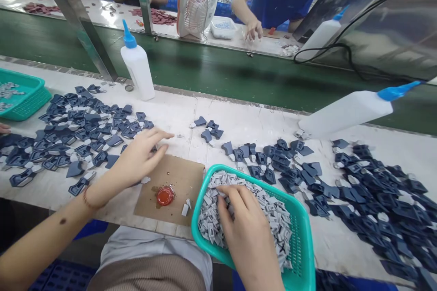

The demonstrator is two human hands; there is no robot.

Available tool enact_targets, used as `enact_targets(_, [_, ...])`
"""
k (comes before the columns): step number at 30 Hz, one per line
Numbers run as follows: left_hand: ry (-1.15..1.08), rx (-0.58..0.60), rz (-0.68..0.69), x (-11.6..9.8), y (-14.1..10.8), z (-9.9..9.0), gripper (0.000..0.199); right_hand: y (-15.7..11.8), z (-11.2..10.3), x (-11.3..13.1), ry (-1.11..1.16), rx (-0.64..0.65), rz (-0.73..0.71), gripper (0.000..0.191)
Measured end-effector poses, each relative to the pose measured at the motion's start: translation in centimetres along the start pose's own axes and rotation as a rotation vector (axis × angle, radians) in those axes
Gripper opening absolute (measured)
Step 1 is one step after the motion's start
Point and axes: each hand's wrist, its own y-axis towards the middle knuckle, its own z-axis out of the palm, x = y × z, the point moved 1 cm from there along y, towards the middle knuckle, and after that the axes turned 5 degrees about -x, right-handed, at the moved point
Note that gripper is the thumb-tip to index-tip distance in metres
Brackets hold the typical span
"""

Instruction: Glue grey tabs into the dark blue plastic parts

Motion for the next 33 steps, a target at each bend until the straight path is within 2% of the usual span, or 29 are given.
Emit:
enact_targets(4, [0.011,0.085,0.051,-0.3,6.3,2.4,0.034,-0.4,-0.6,0.0,0.066,0.03,0.013,0.02])
enact_targets(7, [0.022,0.13,0.06,-0.5,9.3,4.6,0.037,-1.0,-0.9,-0.1,0.096,0.086,0.05,0.019])
enact_targets(12, [-0.054,0.151,0.021,-0.2,10.7,6.9,0.027,-1.6,-1.2,-0.3,0.148,0.159,0.092,0.024])
enact_targets(16, [-0.237,0.134,-0.077,0.5,10.5,6.5,0.03,-1.9,-1.8,-1.2,0.198,0.252,0.059,0.025])
enact_targets(20, [-0.503,0.156,-0.254,0.5,9.5,4.3,0.034,-2.0,-2.1,-2.6,0.218,0.343,-0.003,0.025])
enact_targets(23, [-0.695,0.201,-0.377,0.1,7.7,2.2,0.036,-1.7,-2.2,-2.9,0.211,0.344,-0.056,0.024])
enact_targets(25, [-0.78,0.205,-0.433,-0.2,5.9,0.9,0.035,-1.5,-2.3,-2.7,0.203,0.3,-0.091,0.022])
enact_targets(28, [-0.922,0.153,-0.517,-0.6,2.2,-0.2,0.031,-1.5,-2.5,-2.4,0.172,0.197,-0.109,0.022])
enact_targets(33, [-1.067,0.132,-0.571,-0.6,-4.5,0.3,0.024,-2.0,-2.6,-1.8,0.127,0.036,-0.092,0.017])
